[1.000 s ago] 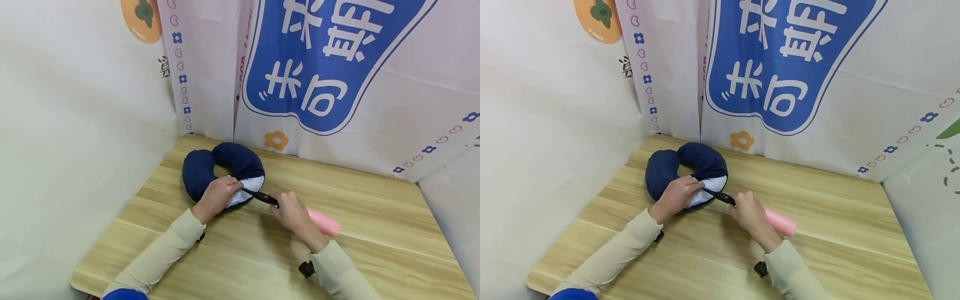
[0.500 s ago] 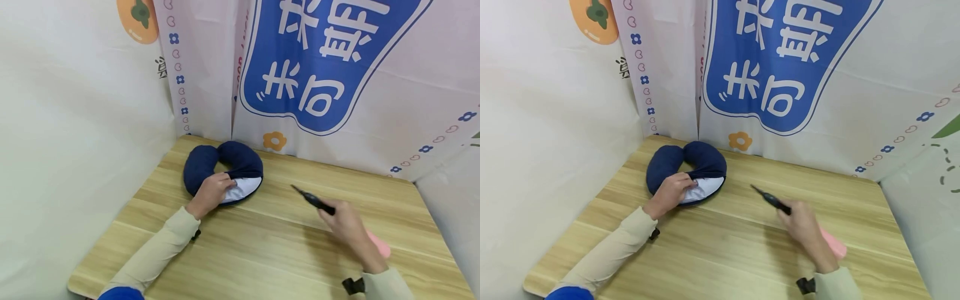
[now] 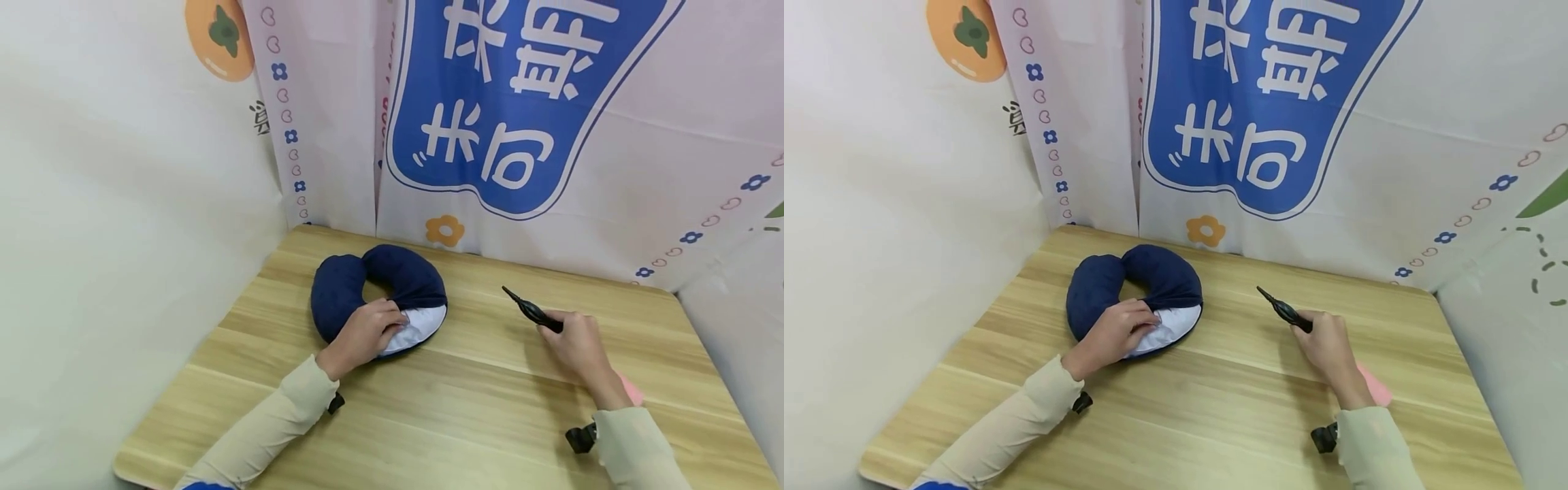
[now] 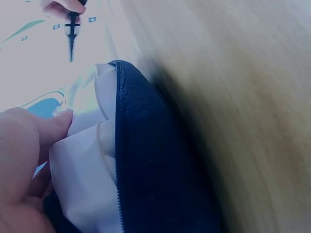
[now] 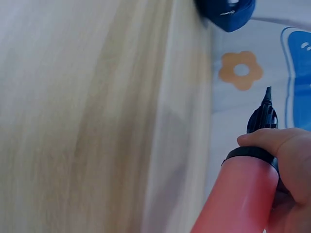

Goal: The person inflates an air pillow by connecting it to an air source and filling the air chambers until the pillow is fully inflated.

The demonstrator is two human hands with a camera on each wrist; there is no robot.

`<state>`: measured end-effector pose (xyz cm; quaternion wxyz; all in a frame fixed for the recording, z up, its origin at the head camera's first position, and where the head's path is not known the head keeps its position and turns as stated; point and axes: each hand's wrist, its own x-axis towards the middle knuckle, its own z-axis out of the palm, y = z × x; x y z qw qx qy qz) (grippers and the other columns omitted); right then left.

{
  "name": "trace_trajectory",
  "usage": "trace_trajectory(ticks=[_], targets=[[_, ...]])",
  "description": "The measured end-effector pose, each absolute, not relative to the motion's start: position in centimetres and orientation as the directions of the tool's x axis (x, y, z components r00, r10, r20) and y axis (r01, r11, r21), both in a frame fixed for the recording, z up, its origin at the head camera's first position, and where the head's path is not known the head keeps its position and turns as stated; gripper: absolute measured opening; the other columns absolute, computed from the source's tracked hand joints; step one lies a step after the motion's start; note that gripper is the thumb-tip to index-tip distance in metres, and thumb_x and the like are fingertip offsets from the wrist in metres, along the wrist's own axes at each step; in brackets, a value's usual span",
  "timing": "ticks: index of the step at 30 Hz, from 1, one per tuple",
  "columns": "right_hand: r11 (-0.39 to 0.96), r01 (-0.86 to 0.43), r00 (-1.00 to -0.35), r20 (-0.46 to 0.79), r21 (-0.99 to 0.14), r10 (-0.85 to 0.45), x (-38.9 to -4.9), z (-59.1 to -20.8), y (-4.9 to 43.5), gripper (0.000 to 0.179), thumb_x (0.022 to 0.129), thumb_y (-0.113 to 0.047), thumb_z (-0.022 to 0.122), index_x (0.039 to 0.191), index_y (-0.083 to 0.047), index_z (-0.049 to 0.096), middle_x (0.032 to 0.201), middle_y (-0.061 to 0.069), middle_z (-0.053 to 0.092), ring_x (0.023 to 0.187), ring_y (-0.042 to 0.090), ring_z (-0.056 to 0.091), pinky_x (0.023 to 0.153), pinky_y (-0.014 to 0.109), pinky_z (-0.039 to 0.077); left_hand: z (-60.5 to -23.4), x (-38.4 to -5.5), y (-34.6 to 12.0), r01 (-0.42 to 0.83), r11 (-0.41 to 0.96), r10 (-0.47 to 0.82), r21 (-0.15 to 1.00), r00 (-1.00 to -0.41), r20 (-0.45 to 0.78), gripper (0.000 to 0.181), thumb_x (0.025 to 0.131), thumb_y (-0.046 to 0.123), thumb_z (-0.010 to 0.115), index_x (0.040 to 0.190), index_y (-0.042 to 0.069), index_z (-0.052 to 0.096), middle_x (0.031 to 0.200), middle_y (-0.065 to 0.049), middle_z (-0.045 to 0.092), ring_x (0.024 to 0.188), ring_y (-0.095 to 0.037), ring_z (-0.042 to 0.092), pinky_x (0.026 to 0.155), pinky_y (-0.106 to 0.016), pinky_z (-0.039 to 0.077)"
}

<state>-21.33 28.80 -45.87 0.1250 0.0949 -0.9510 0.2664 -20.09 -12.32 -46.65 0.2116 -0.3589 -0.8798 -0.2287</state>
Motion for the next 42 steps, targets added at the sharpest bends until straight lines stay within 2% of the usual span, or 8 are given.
trace_trajectory(ticks=[10, 20, 26, 33, 35, 40, 42], targets=[[0.869, -0.196, -0.975, 0.189, -0.454, -0.122, -23.4, -47.9, 29.0, 0.031, 0.093, -0.010, 0.079, 0.119, 0.008, 0.075, 0.116, 0.032, 0.074, 0.111, 0.054, 0.070, 0.096, 0.065, 0.056, -46.8, -20.1, -12.1, 0.705, 0.653, 0.526, 0.277, -0.685, 0.504, 0.007, 0.094, 0.009, 0.080, 0.100, 0.012, 0.082, 0.098, 0.001, 0.076, 0.091, -0.014, 0.067, 0.082, -0.030, 0.060], [0.887, -0.180, -0.979, 0.167, -0.425, -0.118, -23.6, -48.9, 28.9, 0.031, 0.091, -0.010, 0.080, 0.117, 0.007, 0.075, 0.115, 0.032, 0.074, 0.111, 0.054, 0.069, 0.097, 0.065, 0.055, -47.1, -20.1, -12.1, 0.700, 0.650, 0.525, 0.295, -0.695, 0.492, 0.007, 0.094, 0.011, 0.080, 0.100, 0.012, 0.082, 0.099, 0.001, 0.075, 0.093, -0.014, 0.068, 0.083, -0.030, 0.061], [0.887, -0.189, -0.977, 0.168, -0.420, -0.129, -23.6, -48.9, 28.8, 0.032, 0.091, -0.012, 0.081, 0.117, 0.006, 0.076, 0.113, 0.031, 0.075, 0.106, 0.051, 0.071, 0.092, 0.063, 0.057, -47.3, -20.2, -12.2, 0.694, 0.652, 0.520, 0.307, -0.703, 0.484, 0.006, 0.094, 0.012, 0.080, 0.100, 0.014, 0.082, 0.099, 0.002, 0.075, 0.093, -0.012, 0.068, 0.083, -0.030, 0.060], [0.873, -0.234, -0.968, 0.187, -0.427, -0.168, -22.9, -47.2, 28.3, 0.047, 0.094, -0.019, 0.080, 0.128, 0.011, 0.068, 0.118, 0.031, 0.074, 0.101, 0.048, 0.074, 0.090, 0.063, 0.059, -47.4, -20.2, -12.3, 0.702, 0.643, 0.521, 0.306, -0.694, 0.497, 0.006, 0.093, 0.012, 0.081, 0.099, 0.013, 0.082, 0.098, 0.002, 0.075, 0.092, -0.013, 0.068, 0.083, -0.030, 0.060], [0.866, -0.256, -0.962, 0.203, -0.430, -0.183, -22.6, -46.2, 27.8, 0.048, 0.095, -0.019, 0.079, 0.130, 0.011, 0.067, 0.120, 0.032, 0.073, 0.088, 0.046, 0.074, 0.088, 0.061, 0.060, -47.3, -20.3, -12.3, 0.703, 0.641, 0.520, 0.309, -0.693, 0.499, 0.007, 0.092, 0.012, 0.081, 0.099, 0.013, 0.082, 0.099, 0.001, 0.076, 0.092, -0.013, 0.068, 0.083, -0.031, 0.060], [0.837, -0.312, -0.946, 0.232, -0.450, -0.227, -21.7, -43.8, 25.2, 0.044, 0.097, -0.019, 0.077, 0.132, 0.006, 0.068, 0.123, 0.028, 0.074, 0.100, 0.047, 0.073, 0.093, 0.061, 0.058, -47.2, -20.2, -12.2, 0.691, 0.649, 0.515, 0.319, -0.707, 0.484, 0.006, 0.093, 0.013, 0.081, 0.099, 0.013, 0.082, 0.100, 0.001, 0.076, 0.093, -0.014, 0.069, 0.084, -0.031, 0.061], [0.820, -0.338, -0.938, 0.243, -0.463, -0.249, -21.2, -43.4, 23.7, 0.043, 0.096, -0.017, 0.078, 0.132, 0.005, 0.069, 0.123, 0.026, 0.074, 0.111, 0.047, 0.072, 0.094, 0.059, 0.059, -47.2, -20.2, -12.2, 0.686, 0.652, 0.515, 0.323, -0.713, 0.477, 0.006, 0.094, 0.013, 0.080, 0.099, 0.013, 0.082, 0.100, 0.001, 0.076, 0.093, -0.014, 0.069, 0.084, -0.031, 0.061]])
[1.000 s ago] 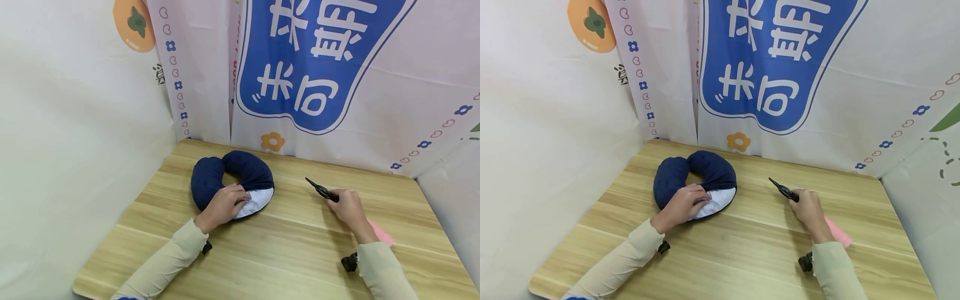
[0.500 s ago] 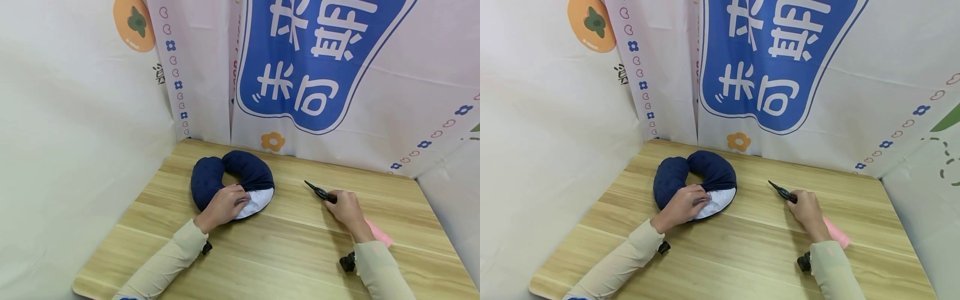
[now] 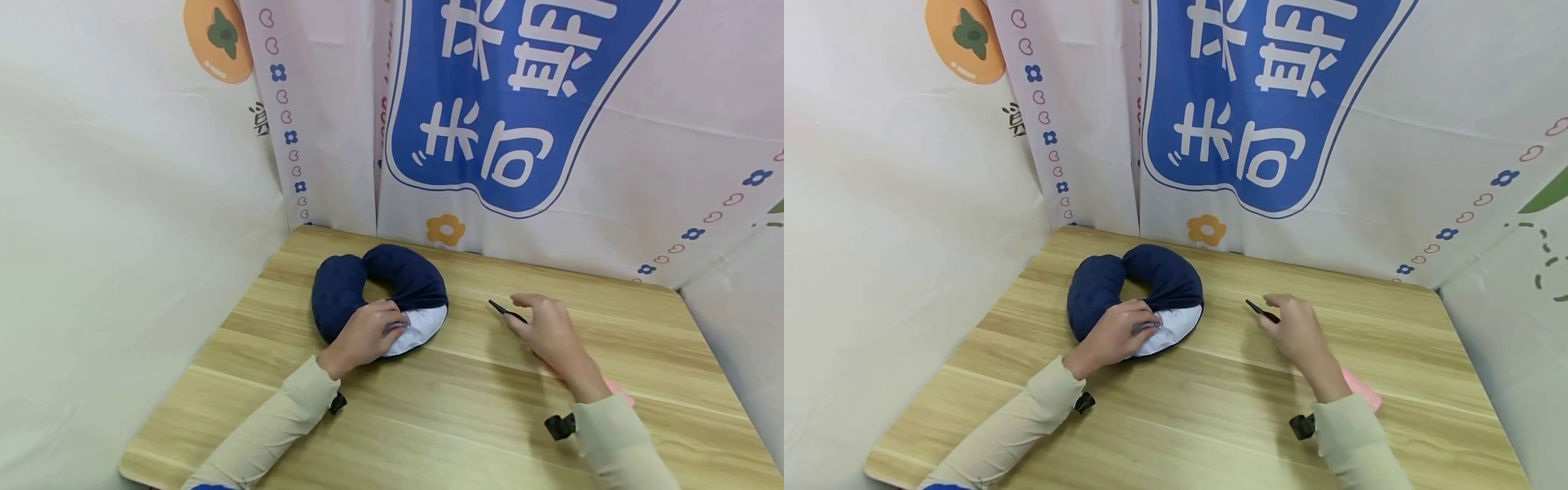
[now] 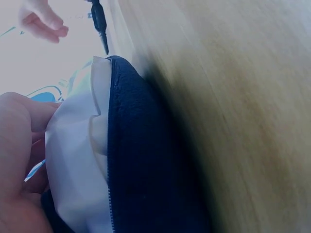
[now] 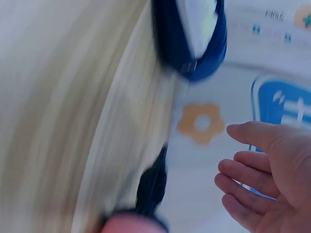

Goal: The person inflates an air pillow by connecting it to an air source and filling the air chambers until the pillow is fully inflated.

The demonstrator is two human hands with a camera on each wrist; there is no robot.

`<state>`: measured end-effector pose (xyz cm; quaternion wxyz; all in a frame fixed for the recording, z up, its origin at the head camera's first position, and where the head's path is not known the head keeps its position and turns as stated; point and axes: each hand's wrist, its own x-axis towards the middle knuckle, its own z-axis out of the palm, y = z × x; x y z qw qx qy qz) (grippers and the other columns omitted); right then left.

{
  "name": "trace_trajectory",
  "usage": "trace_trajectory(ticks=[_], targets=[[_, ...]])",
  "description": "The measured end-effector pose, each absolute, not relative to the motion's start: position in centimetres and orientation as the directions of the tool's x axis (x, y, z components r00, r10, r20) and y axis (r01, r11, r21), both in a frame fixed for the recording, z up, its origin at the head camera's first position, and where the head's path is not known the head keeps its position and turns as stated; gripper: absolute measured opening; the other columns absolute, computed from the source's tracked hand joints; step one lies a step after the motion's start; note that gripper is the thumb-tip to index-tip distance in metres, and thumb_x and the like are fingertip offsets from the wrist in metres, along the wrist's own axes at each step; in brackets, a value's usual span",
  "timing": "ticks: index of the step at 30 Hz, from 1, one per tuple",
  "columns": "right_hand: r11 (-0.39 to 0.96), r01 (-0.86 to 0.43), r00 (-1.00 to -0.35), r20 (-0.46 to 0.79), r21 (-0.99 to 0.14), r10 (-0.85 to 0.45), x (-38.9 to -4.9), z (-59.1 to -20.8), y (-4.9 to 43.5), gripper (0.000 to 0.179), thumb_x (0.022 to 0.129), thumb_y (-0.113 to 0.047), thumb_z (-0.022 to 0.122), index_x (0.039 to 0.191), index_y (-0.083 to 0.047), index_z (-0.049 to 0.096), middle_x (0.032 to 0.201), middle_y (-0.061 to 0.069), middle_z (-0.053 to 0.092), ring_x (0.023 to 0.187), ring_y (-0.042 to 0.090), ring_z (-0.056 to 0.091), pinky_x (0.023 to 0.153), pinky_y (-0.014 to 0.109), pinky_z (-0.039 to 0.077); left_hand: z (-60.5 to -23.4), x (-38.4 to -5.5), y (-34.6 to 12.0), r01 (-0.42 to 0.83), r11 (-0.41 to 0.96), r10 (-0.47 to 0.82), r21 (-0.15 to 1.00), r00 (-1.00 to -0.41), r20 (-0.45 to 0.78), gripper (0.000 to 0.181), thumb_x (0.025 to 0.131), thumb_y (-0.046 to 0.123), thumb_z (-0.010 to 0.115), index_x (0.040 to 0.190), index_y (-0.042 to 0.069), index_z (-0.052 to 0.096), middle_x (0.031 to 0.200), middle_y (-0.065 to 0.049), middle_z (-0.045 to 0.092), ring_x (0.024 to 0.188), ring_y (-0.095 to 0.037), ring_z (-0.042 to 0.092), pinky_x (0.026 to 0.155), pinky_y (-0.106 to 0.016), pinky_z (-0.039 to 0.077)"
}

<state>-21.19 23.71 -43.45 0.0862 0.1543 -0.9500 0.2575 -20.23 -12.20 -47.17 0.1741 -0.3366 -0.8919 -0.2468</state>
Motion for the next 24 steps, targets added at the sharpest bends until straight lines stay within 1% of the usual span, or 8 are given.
trace_trajectory(ticks=[2, 5, 8, 10, 14, 17, 20, 24], targets=[[0.802, -0.373, -0.925, 0.258, -0.467, -0.280, -20.7, -43.5, 22.1, 0.041, 0.095, -0.017, 0.079, 0.129, 0.005, 0.071, 0.121, 0.024, 0.075, 0.103, 0.042, 0.075, 0.090, 0.055, 0.062, -47.2, -20.2, -12.2, 0.684, 0.653, 0.514, 0.326, -0.716, 0.471, 0.006, 0.094, 0.013, 0.080, 0.100, 0.013, 0.082, 0.100, 0.001, 0.076, 0.093, -0.014, 0.069, 0.085, -0.031, 0.061], [0.771, -0.435, -0.898, 0.282, -0.464, -0.337, -20.1, -44.0, 19.7, 0.038, 0.093, -0.018, 0.082, 0.123, 0.003, 0.074, 0.116, 0.021, 0.078, 0.100, 0.037, 0.076, 0.089, 0.052, 0.063, -47.2, -20.2, -12.2, 0.685, 0.650, 0.513, 0.329, -0.715, 0.474, 0.007, 0.094, 0.012, 0.080, 0.101, 0.012, 0.082, 0.100, 0.001, 0.076, 0.094, -0.015, 0.069, 0.085, -0.031, 0.061], [0.733, -0.493, -0.869, 0.302, -0.469, -0.391, -19.5, -44.7, 17.3, 0.035, 0.091, -0.020, 0.084, 0.119, 0.000, 0.077, 0.112, 0.015, 0.080, 0.107, 0.036, 0.076, 0.095, 0.052, 0.061, -47.3, -20.2, -12.2, 0.685, 0.649, 0.513, 0.332, -0.715, 0.475, 0.007, 0.094, 0.013, 0.080, 0.101, 0.012, 0.082, 0.101, 0.001, 0.077, 0.095, -0.015, 0.070, 0.086, -0.032, 0.061], [0.704, -0.520, -0.854, 0.318, -0.484, -0.412, -19.2, -45.2, 15.8, 0.032, 0.091, -0.019, 0.084, 0.116, -0.002, 0.078, 0.111, 0.013, 0.081, 0.109, 0.034, 0.076, 0.097, 0.051, 0.061, -47.3, -20.3, -12.2, 0.682, 0.651, 0.511, 0.334, -0.719, 0.471, 0.007, 0.095, 0.013, 0.080, 0.101, 0.012, 0.082, 0.101, 0.001, 0.077, 0.095, -0.015, 0.070, 0.086, -0.032, 0.061], [0.632, -0.556, -0.831, 0.353, -0.539, -0.430, -18.9, -46.1, 13.2, 0.024, 0.090, -0.014, 0.084, 0.111, -0.003, 0.080, 0.107, 0.010, 0.081, 0.103, 0.027, 0.078, 0.092, 0.047, 0.062, -47.2, -20.2, -12.2, 0.676, 0.655, 0.509, 0.338, -0.725, 0.464, 0.007, 0.095, 0.014, 0.080, 0.102, 0.012, 0.081, 0.100, 0.000, 0.076, 0.095, -0.015, 0.070, 0.086, -0.033, 0.061], [0.585, -0.569, -0.822, 0.366, -0.578, -0.437, -18.9, -46.6, 11.8, 0.017, 0.091, -0.011, 0.082, 0.107, -0.005, 0.081, 0.101, 0.007, 0.082, 0.096, 0.022, 0.079, 0.087, 0.044, 0.064, -47.2, -20.1, -12.1, 0.674, 0.659, 0.511, 0.334, -0.727, 0.460, 0.007, 0.095, 0.014, 0.079, 0.102, 0.011, 0.081, 0.100, 0.000, 0.076, 0.093, -0.015, 0.069, 0.085, -0.032, 0.061], [0.570, -0.579, -0.814, 0.381, -0.583, -0.438, -19.0, -47.0, 10.8, 0.010, 0.092, -0.008, 0.081, 0.102, -0.007, 0.081, 0.096, 0.004, 0.081, 0.089, 0.018, 0.078, 0.083, 0.040, 0.064, -47.2, -20.1, -12.1, 0.676, 0.657, 0.508, 0.333, -0.724, 0.467, 0.007, 0.095, 0.013, 0.080, 0.102, 0.011, 0.080, 0.099, 0.000, 0.076, 0.092, -0.015, 0.069, 0.084, -0.031, 0.061], [0.582, -0.559, -0.829, 0.375, -0.591, -0.416, -19.1, -47.1, 10.0, 0.007, 0.091, -0.005, 0.081, 0.097, -0.008, 0.080, 0.091, 0.002, 0.081, 0.084, 0.013, 0.076, 0.080, 0.036, 0.064, -47.1, -20.0, -12.1, 0.678, 0.652, 0.503, 0.340, -0.722, 0.475, 0.007, 0.094, 0.012, 0.080, 0.102, 0.010, 0.081, 0.099, 0.000, 0.076, 0.092, -0.015, 0.069, 0.083, -0.031, 0.061]])
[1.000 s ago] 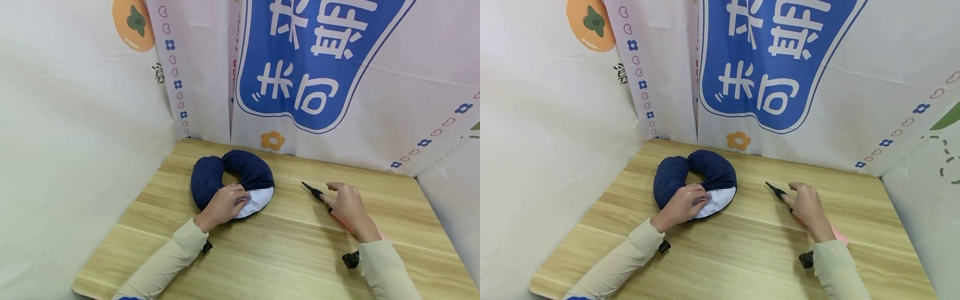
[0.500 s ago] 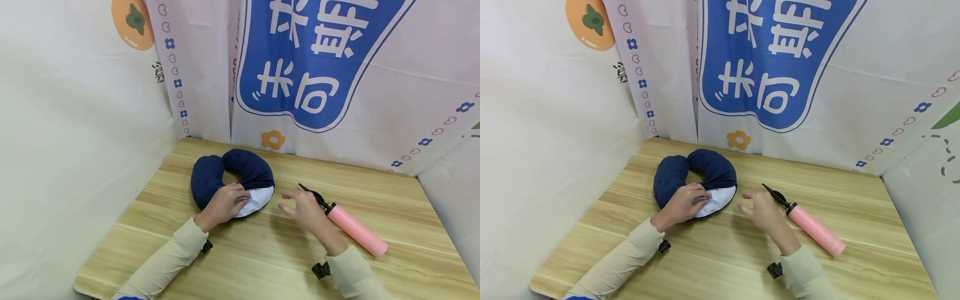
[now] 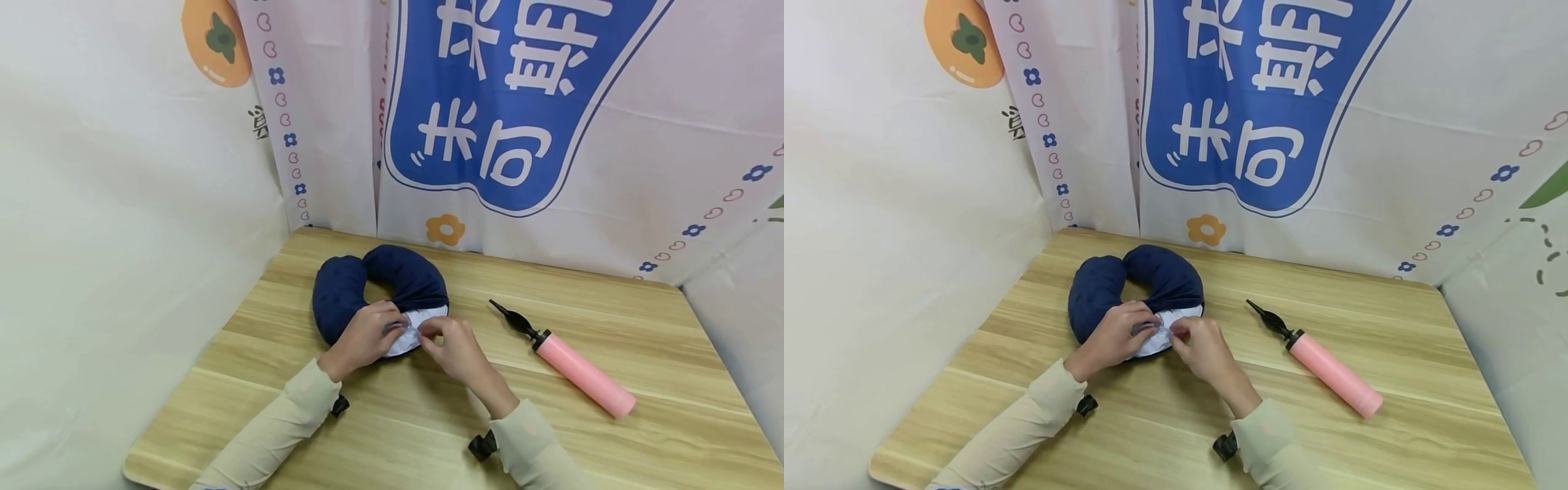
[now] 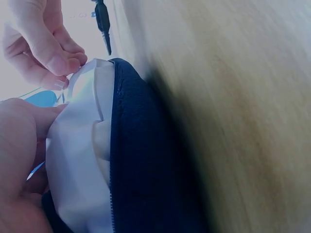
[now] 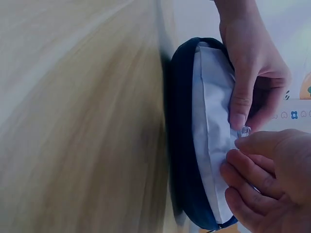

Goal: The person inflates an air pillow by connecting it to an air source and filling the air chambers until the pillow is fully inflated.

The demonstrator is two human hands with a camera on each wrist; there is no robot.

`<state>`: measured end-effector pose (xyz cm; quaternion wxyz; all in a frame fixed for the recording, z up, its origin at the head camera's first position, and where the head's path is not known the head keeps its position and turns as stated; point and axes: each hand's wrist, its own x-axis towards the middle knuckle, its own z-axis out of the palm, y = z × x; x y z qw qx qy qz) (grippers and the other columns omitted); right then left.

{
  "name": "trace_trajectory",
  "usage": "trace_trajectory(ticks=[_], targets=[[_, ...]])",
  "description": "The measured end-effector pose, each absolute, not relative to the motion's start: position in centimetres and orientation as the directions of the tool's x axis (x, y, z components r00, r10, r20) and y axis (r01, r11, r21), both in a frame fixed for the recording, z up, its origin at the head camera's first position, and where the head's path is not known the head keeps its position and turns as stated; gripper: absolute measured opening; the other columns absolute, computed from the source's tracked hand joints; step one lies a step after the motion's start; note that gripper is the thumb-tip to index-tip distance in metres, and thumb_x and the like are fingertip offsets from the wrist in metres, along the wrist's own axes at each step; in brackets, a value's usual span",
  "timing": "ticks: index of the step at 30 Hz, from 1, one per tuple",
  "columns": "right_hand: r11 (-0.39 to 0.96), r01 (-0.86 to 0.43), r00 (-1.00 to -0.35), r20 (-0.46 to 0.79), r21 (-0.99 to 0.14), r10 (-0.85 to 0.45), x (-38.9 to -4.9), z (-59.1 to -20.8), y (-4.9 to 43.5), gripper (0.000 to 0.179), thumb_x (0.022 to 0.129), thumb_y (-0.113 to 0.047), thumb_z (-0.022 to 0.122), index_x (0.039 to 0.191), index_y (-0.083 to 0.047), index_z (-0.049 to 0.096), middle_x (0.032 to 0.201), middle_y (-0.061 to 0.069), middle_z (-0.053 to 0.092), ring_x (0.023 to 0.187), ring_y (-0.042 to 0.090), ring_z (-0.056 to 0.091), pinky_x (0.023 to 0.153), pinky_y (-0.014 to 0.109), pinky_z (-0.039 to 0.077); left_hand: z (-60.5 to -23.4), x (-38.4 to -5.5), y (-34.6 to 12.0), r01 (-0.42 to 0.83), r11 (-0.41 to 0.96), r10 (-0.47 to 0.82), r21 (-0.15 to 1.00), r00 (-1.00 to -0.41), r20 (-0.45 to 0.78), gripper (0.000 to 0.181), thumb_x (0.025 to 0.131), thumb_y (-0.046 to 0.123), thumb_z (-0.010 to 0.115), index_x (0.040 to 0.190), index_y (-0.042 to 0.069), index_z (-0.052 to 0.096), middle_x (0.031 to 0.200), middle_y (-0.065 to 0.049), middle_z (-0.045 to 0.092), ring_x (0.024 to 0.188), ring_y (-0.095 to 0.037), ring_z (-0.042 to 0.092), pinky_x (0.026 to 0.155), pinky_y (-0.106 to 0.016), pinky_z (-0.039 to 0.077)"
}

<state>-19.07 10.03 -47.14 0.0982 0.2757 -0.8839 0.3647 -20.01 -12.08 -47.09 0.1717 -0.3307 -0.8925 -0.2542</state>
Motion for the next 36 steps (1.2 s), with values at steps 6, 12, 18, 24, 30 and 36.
trace_trajectory(ticks=[6, 12, 18, 24, 30, 36], targets=[[0.562, -0.527, -0.847, 0.341, -0.638, -0.407, -19.0, -46.7, 9.8, 0.005, 0.092, -0.004, 0.080, 0.096, -0.008, 0.079, 0.090, 0.002, 0.081, 0.086, 0.016, 0.077, 0.081, 0.043, 0.064, -47.2, -20.0, -12.1, 0.671, 0.659, 0.498, 0.339, -0.728, 0.471, 0.009, 0.096, 0.010, 0.078, 0.104, 0.010, 0.081, 0.100, -0.001, 0.076, 0.092, -0.015, 0.069, 0.083, -0.031, 0.061], [0.524, -0.551, -0.830, 0.361, -0.650, -0.425, -19.2, -46.7, 9.7, 0.003, 0.093, -0.010, 0.080, 0.096, -0.008, 0.079, 0.090, 0.001, 0.081, 0.086, 0.016, 0.077, 0.077, 0.040, 0.064, -47.3, -19.9, -12.1, 0.674, 0.672, 0.501, 0.305, -0.718, 0.483, 0.009, 0.096, 0.008, 0.077, 0.104, 0.010, 0.080, 0.100, -0.001, 0.075, 0.092, -0.015, 0.069, 0.082, -0.032, 0.061], [0.515, -0.592, -0.804, 0.407, -0.620, -0.434, -19.6, -46.9, 9.3, 0.005, 0.094, -0.013, 0.080, 0.090, -0.011, 0.080, 0.086, -0.001, 0.080, 0.080, 0.012, 0.075, 0.070, 0.024, 0.061, -47.4, -19.8, -11.9, 0.693, 0.669, 0.508, 0.269, -0.690, 0.515, 0.008, 0.095, 0.006, 0.078, 0.103, 0.009, 0.079, 0.099, -0.002, 0.074, 0.092, -0.018, 0.069, 0.082, -0.034, 0.061], [0.511, -0.636, -0.772, 0.464, -0.578, -0.434, -19.9, -47.4, 9.0, 0.005, 0.091, -0.011, 0.082, 0.087, -0.011, 0.081, 0.085, 0.000, 0.080, 0.078, 0.010, 0.075, 0.069, 0.022, 0.061, -47.6, -19.7, -11.9, 0.704, 0.659, 0.510, 0.265, -0.678, 0.529, 0.009, 0.094, 0.005, 0.077, 0.102, 0.010, 0.078, 0.100, -0.001, 0.074, 0.094, -0.017, 0.069, 0.083, -0.033, 0.061], [0.511, -0.710, -0.701, 0.558, -0.485, -0.444, -20.0, -47.9, 8.9, 0.005, 0.089, -0.013, 0.083, 0.086, -0.010, 0.081, 0.085, 0.001, 0.079, 0.077, 0.012, 0.075, 0.068, 0.024, 0.061, -47.5, -19.5, -11.8, 0.691, 0.647, 0.500, 0.322, -0.703, 0.506, 0.011, 0.096, 0.003, 0.074, 0.103, 0.010, 0.078, 0.102, -0.001, 0.075, 0.094, -0.017, 0.070, 0.083, -0.033, 0.061], [0.527, -0.782, -0.591, 0.665, -0.333, -0.457, -20.0, -48.6, 8.9, 0.008, 0.087, -0.014, 0.084, 0.086, -0.009, 0.078, 0.083, 0.000, 0.077, 0.078, 0.013, 0.074, 0.069, 0.027, 0.061, -47.1, -19.3, -11.8, 0.674, 0.637, 0.483, 0.373, -0.727, 0.488, 0.011, 0.098, 0.004, 0.072, 0.104, 0.010, 0.078, 0.103, -0.001, 0.076, 0.096, -0.016, 0.071, 0.085, -0.032, 0.062]])
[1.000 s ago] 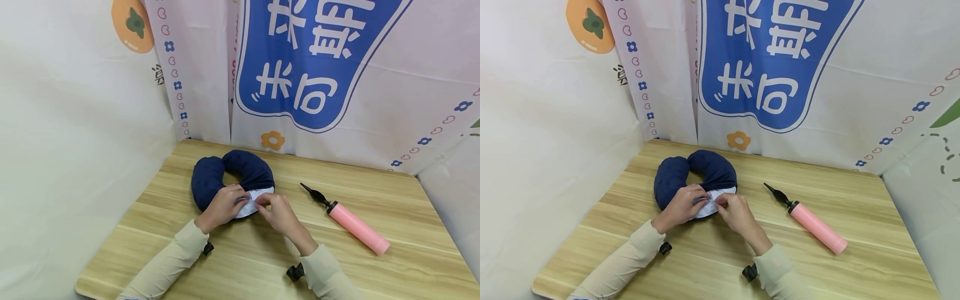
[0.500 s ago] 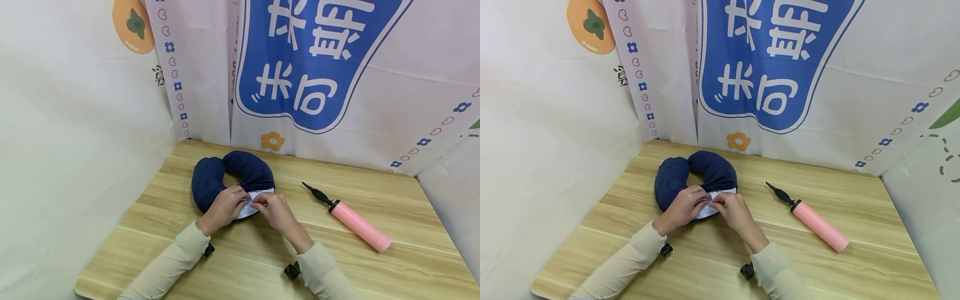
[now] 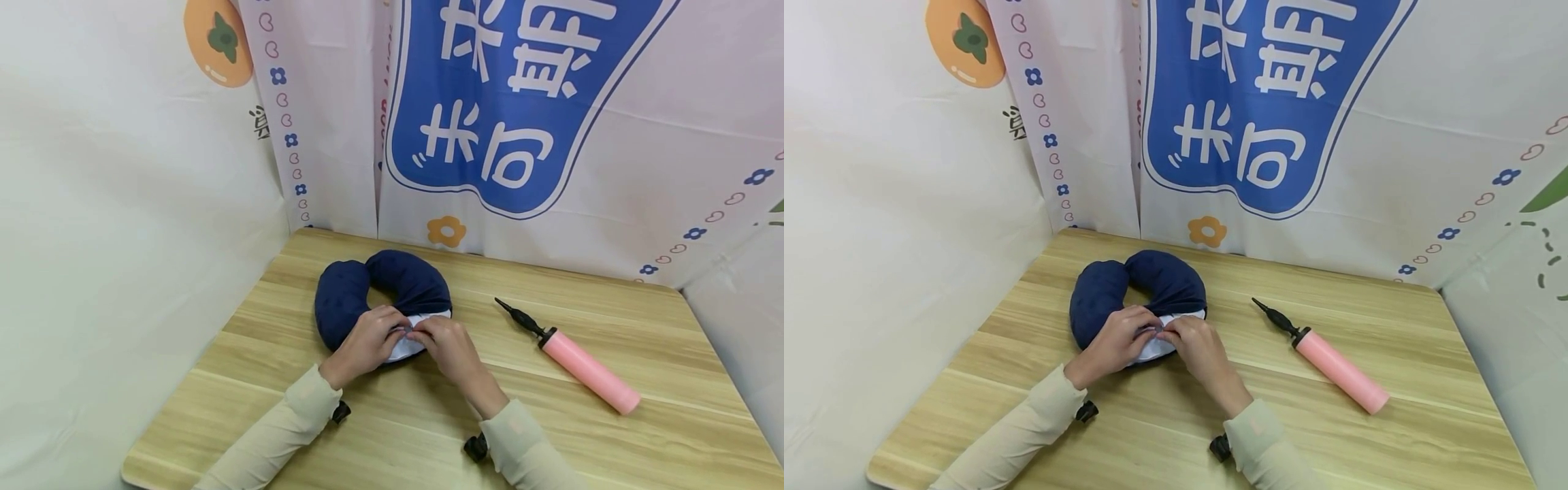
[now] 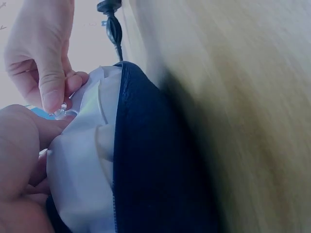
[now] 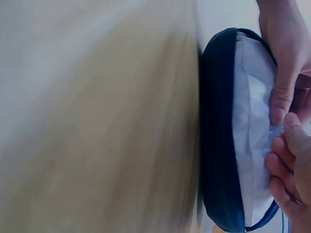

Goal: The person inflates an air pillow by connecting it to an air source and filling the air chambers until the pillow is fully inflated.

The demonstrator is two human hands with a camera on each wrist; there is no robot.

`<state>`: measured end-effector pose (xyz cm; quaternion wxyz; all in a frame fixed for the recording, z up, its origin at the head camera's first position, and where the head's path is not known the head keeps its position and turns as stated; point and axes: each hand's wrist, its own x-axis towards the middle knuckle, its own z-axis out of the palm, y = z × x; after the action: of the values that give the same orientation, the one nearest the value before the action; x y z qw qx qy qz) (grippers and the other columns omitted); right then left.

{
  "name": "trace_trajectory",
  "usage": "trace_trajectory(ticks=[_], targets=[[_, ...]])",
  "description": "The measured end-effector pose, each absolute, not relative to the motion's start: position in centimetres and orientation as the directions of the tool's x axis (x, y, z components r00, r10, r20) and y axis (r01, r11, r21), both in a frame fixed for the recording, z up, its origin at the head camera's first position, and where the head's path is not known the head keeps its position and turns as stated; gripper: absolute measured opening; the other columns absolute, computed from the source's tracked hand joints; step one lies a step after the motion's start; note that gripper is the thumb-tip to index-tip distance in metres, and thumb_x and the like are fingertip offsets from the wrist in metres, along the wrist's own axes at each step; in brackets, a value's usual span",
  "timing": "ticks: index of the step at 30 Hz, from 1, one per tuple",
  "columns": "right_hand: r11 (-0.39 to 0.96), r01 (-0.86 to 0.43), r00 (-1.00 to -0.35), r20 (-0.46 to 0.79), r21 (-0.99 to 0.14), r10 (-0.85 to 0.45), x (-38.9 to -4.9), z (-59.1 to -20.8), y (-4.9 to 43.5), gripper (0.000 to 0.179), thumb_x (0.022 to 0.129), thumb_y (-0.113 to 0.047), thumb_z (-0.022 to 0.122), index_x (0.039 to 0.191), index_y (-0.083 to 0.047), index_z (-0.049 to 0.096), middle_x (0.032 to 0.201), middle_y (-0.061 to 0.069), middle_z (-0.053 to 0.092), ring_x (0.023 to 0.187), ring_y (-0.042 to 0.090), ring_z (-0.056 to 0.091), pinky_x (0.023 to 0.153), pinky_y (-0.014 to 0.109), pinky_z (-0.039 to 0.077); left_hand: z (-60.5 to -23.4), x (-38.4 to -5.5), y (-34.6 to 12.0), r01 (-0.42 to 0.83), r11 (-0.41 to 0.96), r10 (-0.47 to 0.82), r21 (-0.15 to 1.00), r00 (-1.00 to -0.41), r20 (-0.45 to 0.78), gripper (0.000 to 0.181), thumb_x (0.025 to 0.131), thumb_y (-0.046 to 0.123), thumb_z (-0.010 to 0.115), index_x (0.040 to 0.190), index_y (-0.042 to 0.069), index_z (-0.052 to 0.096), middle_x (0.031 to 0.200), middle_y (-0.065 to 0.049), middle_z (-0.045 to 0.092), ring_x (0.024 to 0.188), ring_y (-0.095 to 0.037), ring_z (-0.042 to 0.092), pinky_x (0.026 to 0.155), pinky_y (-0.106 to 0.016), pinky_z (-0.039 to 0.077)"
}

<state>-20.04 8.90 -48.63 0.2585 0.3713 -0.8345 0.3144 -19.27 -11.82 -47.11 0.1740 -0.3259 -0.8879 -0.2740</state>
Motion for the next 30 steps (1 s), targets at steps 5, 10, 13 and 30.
trace_trajectory(ticks=[5, 10, 13, 30], targets=[[0.539, -0.807, -0.521, 0.722, -0.241, -0.456, -20.0, -49.0, 9.0, 0.012, 0.085, -0.014, 0.086, 0.087, -0.009, 0.075, 0.082, 0.001, 0.075, 0.077, 0.015, 0.072, 0.070, 0.031, 0.060, -46.7, -19.2, -11.8, 0.677, 0.597, 0.481, 0.431, -0.732, 0.483, 0.011, 0.097, 0.003, 0.074, 0.105, 0.009, 0.078, 0.103, -0.003, 0.077, 0.097, -0.017, 0.073, 0.084, -0.032, 0.062], [0.557, -0.814, -0.474, 0.743, -0.164, -0.473, -19.9, -49.0, 9.0, 0.014, 0.085, -0.015, 0.085, 0.088, -0.008, 0.073, 0.081, 0.000, 0.072, 0.076, 0.015, 0.069, 0.069, 0.031, 0.058, -46.3, -19.3, -11.8, 0.667, 0.556, 0.474, 0.496, -0.745, 0.470, 0.013, 0.095, 0.001, 0.076, 0.105, 0.009, 0.079, 0.104, -0.004, 0.079, 0.094, -0.015, 0.074, 0.079, -0.027, 0.061], [0.562, -0.809, -0.481, 0.739, -0.169, -0.471, -19.7, -48.7, 8.9, 0.014, 0.085, -0.014, 0.085, 0.088, -0.008, 0.072, 0.083, 0.001, 0.072, 0.078, 0.016, 0.070, 0.071, 0.032, 0.059, -46.1, -19.3, -11.9, 0.659, 0.539, 0.461, 0.525, -0.752, 0.471, 0.015, 0.093, 0.000, 0.077, 0.104, 0.010, 0.080, 0.102, -0.003, 0.080, 0.091, -0.012, 0.073, 0.077, -0.025, 0.060], [0.687, -0.648, -0.698, 0.619, -0.330, -0.361, -17.7, -46.1, 7.1, 0.013, 0.084, -0.014, 0.086, 0.082, -0.011, 0.073, 0.080, -0.001, 0.075, 0.076, 0.019, 0.073, 0.067, 0.035, 0.059, -46.0, -18.4, -12.2, 0.667, 0.470, 0.385, 0.578, -0.744, 0.546, 0.019, 0.087, -0.006, 0.078, 0.100, 0.008, 0.082, 0.100, -0.004, 0.082, 0.096, -0.016, 0.078, 0.082, -0.030, 0.064]])
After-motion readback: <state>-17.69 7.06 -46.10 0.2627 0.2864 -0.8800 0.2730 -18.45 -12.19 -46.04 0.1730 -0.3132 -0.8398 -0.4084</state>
